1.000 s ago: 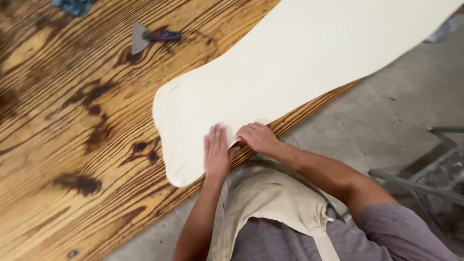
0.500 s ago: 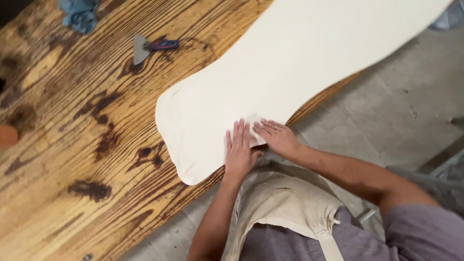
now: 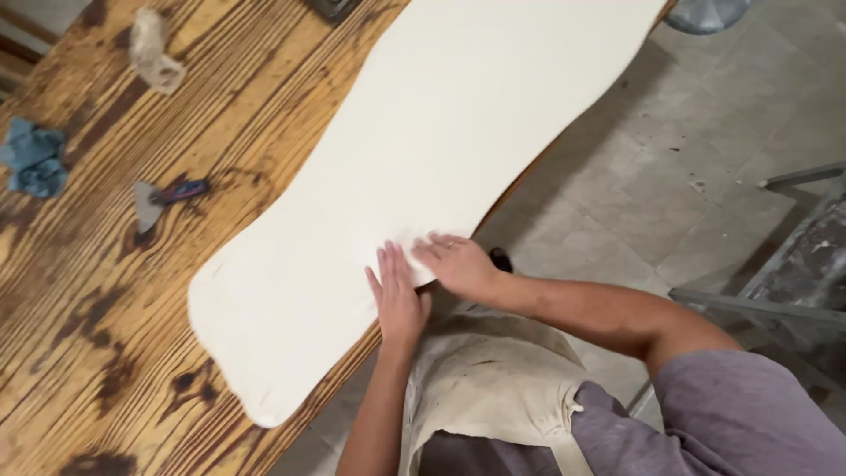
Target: Cutting flattened dough into strips and placing them on a baking tray.
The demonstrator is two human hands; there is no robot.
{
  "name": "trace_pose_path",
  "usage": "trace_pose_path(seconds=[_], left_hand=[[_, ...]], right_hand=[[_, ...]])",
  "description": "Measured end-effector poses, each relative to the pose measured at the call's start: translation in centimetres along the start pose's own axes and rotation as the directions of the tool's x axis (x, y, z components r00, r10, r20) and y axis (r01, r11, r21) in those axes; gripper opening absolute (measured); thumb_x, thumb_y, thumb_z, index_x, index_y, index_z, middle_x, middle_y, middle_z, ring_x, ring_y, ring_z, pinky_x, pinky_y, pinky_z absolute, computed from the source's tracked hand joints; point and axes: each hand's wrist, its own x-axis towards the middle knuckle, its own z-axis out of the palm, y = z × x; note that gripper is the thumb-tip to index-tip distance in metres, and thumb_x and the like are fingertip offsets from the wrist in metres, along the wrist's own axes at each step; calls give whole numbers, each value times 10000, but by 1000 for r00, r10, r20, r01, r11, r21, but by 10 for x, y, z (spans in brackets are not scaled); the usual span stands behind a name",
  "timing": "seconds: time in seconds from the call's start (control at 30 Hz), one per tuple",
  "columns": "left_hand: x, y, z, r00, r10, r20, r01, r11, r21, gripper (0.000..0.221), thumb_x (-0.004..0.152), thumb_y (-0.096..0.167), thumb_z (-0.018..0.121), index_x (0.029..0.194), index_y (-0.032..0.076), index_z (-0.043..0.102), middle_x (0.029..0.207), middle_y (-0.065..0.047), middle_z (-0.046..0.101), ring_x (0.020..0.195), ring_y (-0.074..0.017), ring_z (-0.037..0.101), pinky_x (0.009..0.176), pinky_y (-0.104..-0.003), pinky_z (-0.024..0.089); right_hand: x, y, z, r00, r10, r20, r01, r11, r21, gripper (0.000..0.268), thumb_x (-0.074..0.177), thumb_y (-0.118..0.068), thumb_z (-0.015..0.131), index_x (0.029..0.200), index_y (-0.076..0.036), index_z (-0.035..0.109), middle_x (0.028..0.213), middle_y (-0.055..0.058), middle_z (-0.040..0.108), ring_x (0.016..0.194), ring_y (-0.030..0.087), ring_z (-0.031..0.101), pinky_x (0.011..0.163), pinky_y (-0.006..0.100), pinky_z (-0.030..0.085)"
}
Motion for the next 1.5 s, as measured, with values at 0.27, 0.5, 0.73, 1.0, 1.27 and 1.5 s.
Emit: trace_pose_path(seconds=[0.27, 0.5, 0.73, 1.0, 1.27, 1.5], left_hand=[[8, -9, 13, 961, -93, -259, 7, 949, -316, 756, 705, -129, 521, 1439, 43, 577, 1429, -183, 601, 1379, -379, 515, 1225, -463, 387], [64, 86, 47, 967, -224, 124, 220, 975, 43, 1143, 847, 585, 690, 1650, 55, 73, 1731, -153, 41, 1595, -324, 20, 1259, -620, -10], [84, 107, 35, 961, -205, 188, 207, 978, 7, 1113, 857, 589, 701, 1649, 70, 116, 1727, -163, 67, 1588, -353, 51, 1257, -632, 54], [100, 111, 50, 954, -179, 242, 137, 974, 178, 1110, 889, 624, 638, 1643, 32, 79, 1716, -201, 31, 1585, -360, 3, 1255, -607, -25], [107, 125, 31, 917, -237, 320, 236, 971, 43, 1026, 945, 545, 637, 1654, 66, 70, 1711, -213, 25, 1584, -386, -14, 1234, -645, -22], [153, 189, 62, 997, 14, -78, -18, 999, -45, 801, 975, 460, 648, 1566, 29, 321, 1592, -212, 338, 1531, -409, 256, 1226, -645, 198]], right_hand=[[-10, 174, 24, 999, 35, 3, -35, 995, 89, 466, 945, -8, 459, 1386, -69, 599, 1323, 163, 692, 1221, 342, 665, 1059, 471, 498], [-29, 173, 24, 978, -184, 100, 173, 979, 110, 555, 847, -72, 489, 1381, -171, 603, 1393, 57, 678, 1292, 252, 640, 1108, 403, 477], [-23, 240, -5, 988, -58, 146, 48, 996, 71, 511, 921, -127, 518, 1415, -236, 586, 1448, -5, 639, 1340, 248, 598, 1136, 437, 456], [-54, 340, 15, 970, -193, 144, 190, 981, 35, 571, 1100, -432, 120, 1485, -260, 505, 1534, -24, 539, 1417, 227, 505, 1194, 430, 370], [-51, 430, -40, 1000, -3, -28, -6, 952, -305, 348, 1057, -236, 494, 1371, -262, 642, 1422, -82, 649, 1335, 146, 604, 1161, 338, 448], [-43, 549, -61, 997, -48, -57, 31, 966, -258, 385, 1053, 18, 581, 1430, -54, 613, 1461, 79, 630, 1357, 279, 591, 1182, 411, 459]])
